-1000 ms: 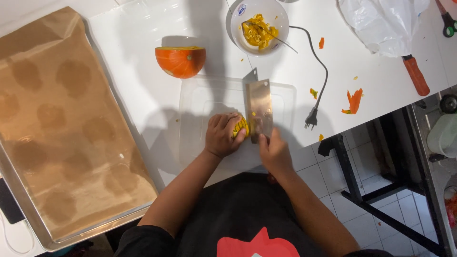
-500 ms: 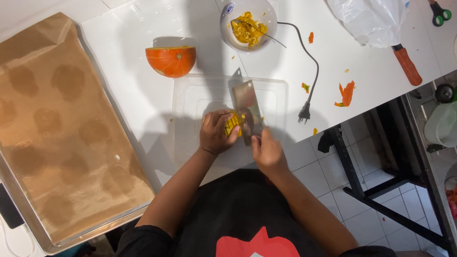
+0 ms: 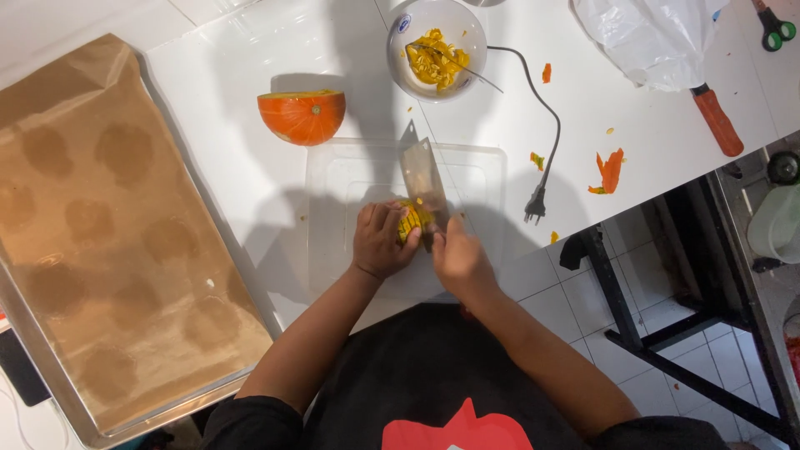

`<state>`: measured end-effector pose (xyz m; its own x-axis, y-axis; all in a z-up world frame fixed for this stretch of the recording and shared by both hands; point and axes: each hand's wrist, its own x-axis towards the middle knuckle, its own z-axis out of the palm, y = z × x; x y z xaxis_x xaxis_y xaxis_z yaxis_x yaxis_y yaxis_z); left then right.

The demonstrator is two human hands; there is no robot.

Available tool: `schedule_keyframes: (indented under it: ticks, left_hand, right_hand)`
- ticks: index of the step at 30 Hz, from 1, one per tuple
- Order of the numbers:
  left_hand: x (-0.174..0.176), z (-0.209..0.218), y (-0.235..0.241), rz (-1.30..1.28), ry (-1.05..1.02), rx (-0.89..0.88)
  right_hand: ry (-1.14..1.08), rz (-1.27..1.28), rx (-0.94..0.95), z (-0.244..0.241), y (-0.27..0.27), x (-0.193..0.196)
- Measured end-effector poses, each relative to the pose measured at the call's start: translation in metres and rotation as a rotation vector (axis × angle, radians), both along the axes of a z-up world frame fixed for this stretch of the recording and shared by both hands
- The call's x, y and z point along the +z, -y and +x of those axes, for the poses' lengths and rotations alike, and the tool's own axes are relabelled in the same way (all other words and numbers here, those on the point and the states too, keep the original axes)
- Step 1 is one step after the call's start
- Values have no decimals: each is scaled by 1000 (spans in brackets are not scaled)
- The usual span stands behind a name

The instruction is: The person slices a peeled pumpkin into crescent-shaped pieces using a cleaver on a cutting board. They then transfer the pumpkin slices onto a baking sheet lined with parchment paper.

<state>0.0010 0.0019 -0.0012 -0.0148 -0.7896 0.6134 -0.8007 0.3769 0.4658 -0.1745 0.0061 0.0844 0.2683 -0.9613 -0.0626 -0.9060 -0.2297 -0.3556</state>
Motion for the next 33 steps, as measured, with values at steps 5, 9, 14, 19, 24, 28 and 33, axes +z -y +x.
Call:
schedule_keyframes:
  ticks: [5, 9, 14, 19, 24, 28, 33]
  left_hand:
    - [-9, 2, 2, -16, 58, 54]
    - [-3, 0, 7, -28, 38, 68]
    - [4, -3, 5, -32, -5, -17]
    - [8, 2, -1, -16, 13, 24]
    - [2, -1, -4, 11, -37, 4]
    - [-1, -2, -6, 41, -74, 24]
    - [17, 3, 2, 40, -123, -49]
  right_hand:
    - [79, -284, 75, 3, 4, -23]
    - [253, 232, -82, -9, -8, -7]
    - [198, 286, -123, 12, -6, -31]
    - [225, 336, -129, 16, -8, -12]
    - [319, 309, -167, 3, -13, -8]
    - [310, 276, -197, -1, -22, -17]
    - [72, -437, 108, 10, -31, -23]
